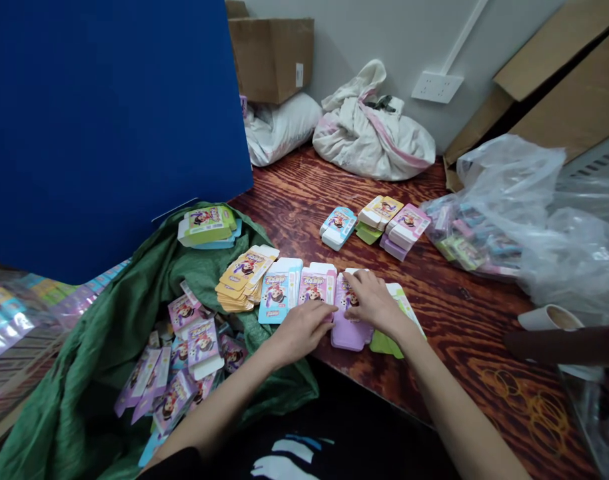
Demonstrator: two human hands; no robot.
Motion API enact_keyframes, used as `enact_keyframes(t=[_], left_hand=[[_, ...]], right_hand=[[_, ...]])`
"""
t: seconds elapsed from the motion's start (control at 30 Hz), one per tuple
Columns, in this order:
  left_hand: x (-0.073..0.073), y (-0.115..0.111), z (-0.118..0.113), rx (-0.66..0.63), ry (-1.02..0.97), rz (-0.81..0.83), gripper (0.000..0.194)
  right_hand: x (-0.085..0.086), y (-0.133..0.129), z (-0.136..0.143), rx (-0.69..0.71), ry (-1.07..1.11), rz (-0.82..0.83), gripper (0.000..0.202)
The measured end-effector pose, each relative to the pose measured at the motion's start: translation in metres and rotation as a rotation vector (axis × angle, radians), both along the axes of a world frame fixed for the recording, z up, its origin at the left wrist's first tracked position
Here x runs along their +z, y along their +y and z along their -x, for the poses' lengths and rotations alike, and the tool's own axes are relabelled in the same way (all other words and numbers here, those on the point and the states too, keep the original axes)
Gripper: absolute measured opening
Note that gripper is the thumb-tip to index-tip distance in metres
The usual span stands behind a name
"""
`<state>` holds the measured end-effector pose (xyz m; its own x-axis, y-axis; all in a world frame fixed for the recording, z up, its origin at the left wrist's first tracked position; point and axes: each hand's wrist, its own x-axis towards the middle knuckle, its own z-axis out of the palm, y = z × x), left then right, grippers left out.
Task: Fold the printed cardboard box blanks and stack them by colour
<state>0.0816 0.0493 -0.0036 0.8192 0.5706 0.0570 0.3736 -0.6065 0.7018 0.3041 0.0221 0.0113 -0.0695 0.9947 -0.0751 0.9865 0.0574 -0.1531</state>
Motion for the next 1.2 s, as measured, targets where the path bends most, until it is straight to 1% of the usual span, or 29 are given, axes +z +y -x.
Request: enact_keyframes(t=[0.1, 0.2, 0.27, 0.37, 0.43, 0.47, 0.53, 0.57, 0.6, 0.63, 0.67, 0.7, 0.77, 0.83, 0.93, 0.97, 1.0, 1.07, 1.13, 1.2], left_hand=[[-0.002, 0.001, 0.0, 0.001, -0.007, 0.026, 0.029], [-0.003, 0.002, 0.001, -0.001, -0.011, 0.045, 0.029], [0.0, 0.002, 0.003, 0.012, -0.051, 0.081, 0.032], [0.011, -0.002, 0.004, 0.088, -0.212, 0.203, 0.046], [0.022, -0.005, 0.003, 0.116, -0.339, 0.367, 0.061], [0.026, -0.007, 0.001, 0.096, -0.396, 0.486, 0.072], [0.032, -0.01, -0.005, -0.017, -0.481, 0.758, 0.093], [0.032, -0.012, -0.008, -0.09, -0.509, 0.88, 0.099], [0.03, -0.013, -0.011, -0.159, -0.523, 0.98, 0.1], [0.028, -0.015, -0.014, -0.206, -0.524, 1.048, 0.097], [0.024, -0.017, -0.016, -0.22, -0.508, 1.09, 0.092], [0.02, -0.018, -0.016, -0.203, -0.483, 1.115, 0.085], [0.012, -0.022, -0.015, -0.126, -0.421, 1.14, 0.072], [0.007, -0.026, -0.011, -0.063, -0.394, 1.186, 0.064], [0.005, -0.029, -0.007, -0.089, -0.464, 1.323, 0.063], [0.006, -0.029, -0.007, -0.112, -0.497, 1.359, 0.063], [0.006, -0.029, -0.006, -0.135, -0.524, 1.385, 0.064], [0.005, -0.029, -0.007, -0.155, -0.553, 1.403, 0.064], [0.002, -0.029, -0.008, -0.133, -0.556, 1.403, 0.065], [-0.002, -0.03, -0.008, -0.104, -0.547, 1.396, 0.066]], right_hand=[[0.001, 0.0, -0.004, -0.028, -0.02, -0.086, 0.054], [0.007, -0.001, -0.011, -0.045, -0.031, -0.167, 0.036], [0.017, -0.005, -0.016, -0.051, -0.003, -0.25, 0.026], [0.043, -0.018, -0.017, -0.043, 0.126, -0.428, 0.011], [0.061, -0.029, -0.009, -0.008, 0.25, -0.507, 0.007], [0.07, -0.034, -0.003, 0.018, 0.319, -0.519, 0.008], [0.081, -0.044, 0.013, 0.081, 0.458, -0.489, 0.009], [0.083, -0.048, 0.021, 0.107, 0.516, -0.464, 0.01], [0.084, -0.051, 0.029, 0.124, 0.562, -0.439, 0.011], [0.083, -0.053, 0.036, 0.127, 0.598, -0.418, 0.011], [0.081, -0.056, 0.041, 0.116, 0.628, -0.401, 0.013], [0.079, -0.058, 0.045, 0.096, 0.653, -0.381, 0.014], [0.073, -0.061, 0.048, 0.062, 0.705, -0.337, 0.019], [0.068, -0.066, 0.046, 0.017, 0.763, -0.344, 0.023], [0.056, -0.072, 0.039, -0.154, 0.873, -0.48, 0.019], [0.05, -0.075, 0.038, -0.219, 0.93, -0.501, 0.019], [0.044, -0.077, 0.038, -0.274, 1.006, -0.486, 0.02], [0.03, -0.081, 0.042, -0.365, 1.214, -0.361, 0.028], [0.019, -0.085, 0.048, -0.456, 1.431, -0.209, 0.037], [0.013, -0.087, 0.054, -0.519, 1.565, -0.115, 0.041]])
